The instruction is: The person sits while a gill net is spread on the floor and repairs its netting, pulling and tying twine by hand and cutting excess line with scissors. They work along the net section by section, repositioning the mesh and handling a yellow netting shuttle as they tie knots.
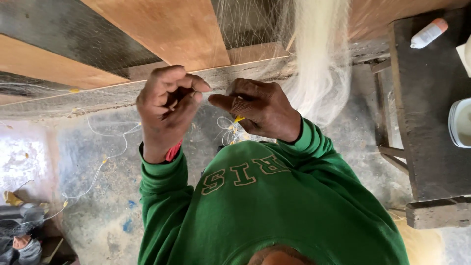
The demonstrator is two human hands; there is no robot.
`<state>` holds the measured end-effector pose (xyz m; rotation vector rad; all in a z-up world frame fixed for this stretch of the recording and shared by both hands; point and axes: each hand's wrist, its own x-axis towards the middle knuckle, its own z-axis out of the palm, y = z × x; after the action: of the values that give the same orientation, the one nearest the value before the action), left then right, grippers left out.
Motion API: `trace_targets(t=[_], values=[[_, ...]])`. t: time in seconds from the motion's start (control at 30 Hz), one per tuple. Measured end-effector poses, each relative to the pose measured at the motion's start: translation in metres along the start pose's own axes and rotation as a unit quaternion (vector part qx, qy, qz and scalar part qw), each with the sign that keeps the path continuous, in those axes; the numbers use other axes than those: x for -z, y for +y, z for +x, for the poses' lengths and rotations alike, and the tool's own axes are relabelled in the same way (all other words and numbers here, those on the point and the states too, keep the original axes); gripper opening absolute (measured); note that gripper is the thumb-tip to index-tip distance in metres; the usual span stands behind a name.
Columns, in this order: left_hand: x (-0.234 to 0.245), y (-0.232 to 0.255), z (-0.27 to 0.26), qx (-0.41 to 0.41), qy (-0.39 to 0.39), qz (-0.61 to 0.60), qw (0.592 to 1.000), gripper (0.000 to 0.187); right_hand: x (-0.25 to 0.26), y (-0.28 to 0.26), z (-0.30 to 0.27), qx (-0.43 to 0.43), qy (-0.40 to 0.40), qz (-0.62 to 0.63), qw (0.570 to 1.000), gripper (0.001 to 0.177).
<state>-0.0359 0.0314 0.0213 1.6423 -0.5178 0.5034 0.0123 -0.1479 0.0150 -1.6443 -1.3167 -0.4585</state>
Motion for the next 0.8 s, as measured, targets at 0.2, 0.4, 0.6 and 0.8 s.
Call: trace_targets(t=[0.2,0.4,0.6,0.8], values=[[0.003,0.009,-0.002,-0.014,0.015,0.082,0.996,0.024,-0.005,-0.003,-0.001,0.002,0.016,-0.010,1.000,0.027],[-0.004,0.024,-0.001,-0.057,0.018,0.195,0.979,0.019,-0.009,-0.008,0.002,0.014,0.020,-0.020,1.000,0.026],[0.002,0.006,-0.003,-0.099,0.029,0.207,0.973,0.024,-0.011,-0.009,-0.001,0.025,0.018,-0.027,0.999,0.028],[-0.005,0.010,0.009,-0.089,0.040,0.091,0.991,0.025,-0.008,-0.009,-0.004,0.031,0.038,-0.034,0.998,0.027]])
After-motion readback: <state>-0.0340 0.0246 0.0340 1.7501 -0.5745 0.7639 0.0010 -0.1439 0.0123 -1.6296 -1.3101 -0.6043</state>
